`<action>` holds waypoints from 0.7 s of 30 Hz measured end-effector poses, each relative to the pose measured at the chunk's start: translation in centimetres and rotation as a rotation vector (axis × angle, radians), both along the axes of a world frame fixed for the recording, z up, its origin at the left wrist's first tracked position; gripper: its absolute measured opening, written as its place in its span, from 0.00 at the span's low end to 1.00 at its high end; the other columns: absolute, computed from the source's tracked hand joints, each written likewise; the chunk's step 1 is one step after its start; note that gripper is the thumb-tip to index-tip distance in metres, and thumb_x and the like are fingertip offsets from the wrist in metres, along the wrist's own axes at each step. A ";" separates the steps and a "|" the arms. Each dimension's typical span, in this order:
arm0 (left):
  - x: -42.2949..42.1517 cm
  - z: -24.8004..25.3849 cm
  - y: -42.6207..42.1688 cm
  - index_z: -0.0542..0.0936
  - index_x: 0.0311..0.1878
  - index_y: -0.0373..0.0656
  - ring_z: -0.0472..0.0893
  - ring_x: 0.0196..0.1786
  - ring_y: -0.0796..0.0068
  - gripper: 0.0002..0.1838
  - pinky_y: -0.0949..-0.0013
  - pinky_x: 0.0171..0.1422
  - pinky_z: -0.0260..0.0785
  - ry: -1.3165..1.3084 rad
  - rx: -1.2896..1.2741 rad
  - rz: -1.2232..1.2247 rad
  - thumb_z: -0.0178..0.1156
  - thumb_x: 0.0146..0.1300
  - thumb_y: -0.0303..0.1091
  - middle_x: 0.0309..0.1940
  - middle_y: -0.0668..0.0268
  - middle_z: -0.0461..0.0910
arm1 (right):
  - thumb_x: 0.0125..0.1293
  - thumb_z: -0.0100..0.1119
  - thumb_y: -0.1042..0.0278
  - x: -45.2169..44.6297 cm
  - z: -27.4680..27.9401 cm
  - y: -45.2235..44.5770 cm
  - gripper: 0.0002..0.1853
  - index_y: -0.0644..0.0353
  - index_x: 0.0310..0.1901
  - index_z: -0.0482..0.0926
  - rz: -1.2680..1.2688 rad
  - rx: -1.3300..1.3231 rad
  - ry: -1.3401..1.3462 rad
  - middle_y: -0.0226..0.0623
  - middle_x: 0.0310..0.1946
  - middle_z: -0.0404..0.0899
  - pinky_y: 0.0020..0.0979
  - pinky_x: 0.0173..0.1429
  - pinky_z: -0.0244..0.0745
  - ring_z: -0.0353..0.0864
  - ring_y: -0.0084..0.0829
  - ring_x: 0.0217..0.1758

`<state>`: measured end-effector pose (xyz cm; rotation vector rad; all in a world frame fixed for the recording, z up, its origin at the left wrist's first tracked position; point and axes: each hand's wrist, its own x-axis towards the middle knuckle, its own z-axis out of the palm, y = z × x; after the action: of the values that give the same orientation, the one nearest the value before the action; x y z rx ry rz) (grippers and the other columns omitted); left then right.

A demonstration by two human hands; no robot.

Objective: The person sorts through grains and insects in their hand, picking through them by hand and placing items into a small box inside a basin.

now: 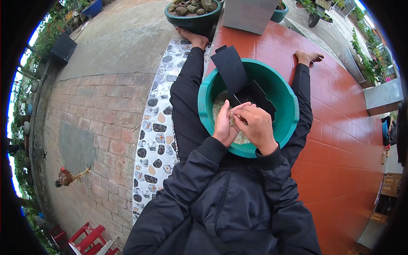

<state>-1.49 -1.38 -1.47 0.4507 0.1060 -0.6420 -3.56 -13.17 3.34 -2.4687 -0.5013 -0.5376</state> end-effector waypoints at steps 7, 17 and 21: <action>0.1 -1.0 -0.1 0.70 0.66 0.29 0.71 0.69 0.61 0.38 0.62 0.76 0.58 0.020 0.012 -0.001 0.30 0.78 0.57 0.66 0.52 0.73 | 0.52 0.67 0.71 0.6 -0.2 0.0 0.05 0.55 0.32 0.85 0.024 -0.070 -0.027 0.31 0.31 0.84 0.33 0.38 0.75 0.81 0.34 0.33; 0.2 -1.1 -0.2 0.74 0.64 0.33 0.75 0.65 0.66 0.38 0.63 0.70 0.66 0.005 0.005 -0.011 0.28 0.78 0.58 0.62 0.58 0.77 | 0.52 0.67 0.71 0.6 -0.2 -0.2 0.05 0.53 0.33 0.86 0.044 -0.086 -0.082 0.33 0.28 0.82 0.34 0.37 0.74 0.81 0.34 0.31; 0.2 -1.0 -0.2 0.74 0.64 0.33 0.75 0.64 0.66 0.38 0.64 0.69 0.67 0.001 0.022 -0.007 0.28 0.78 0.58 0.61 0.58 0.77 | 0.51 0.67 0.71 0.5 0.0 -0.2 0.06 0.53 0.33 0.86 0.051 -0.080 -0.075 0.33 0.27 0.82 0.33 0.35 0.73 0.80 0.34 0.30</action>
<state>-1.33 -1.54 -2.45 0.4724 0.1129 -0.6490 -3.05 -13.36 3.32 -2.5114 -0.6253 -0.6016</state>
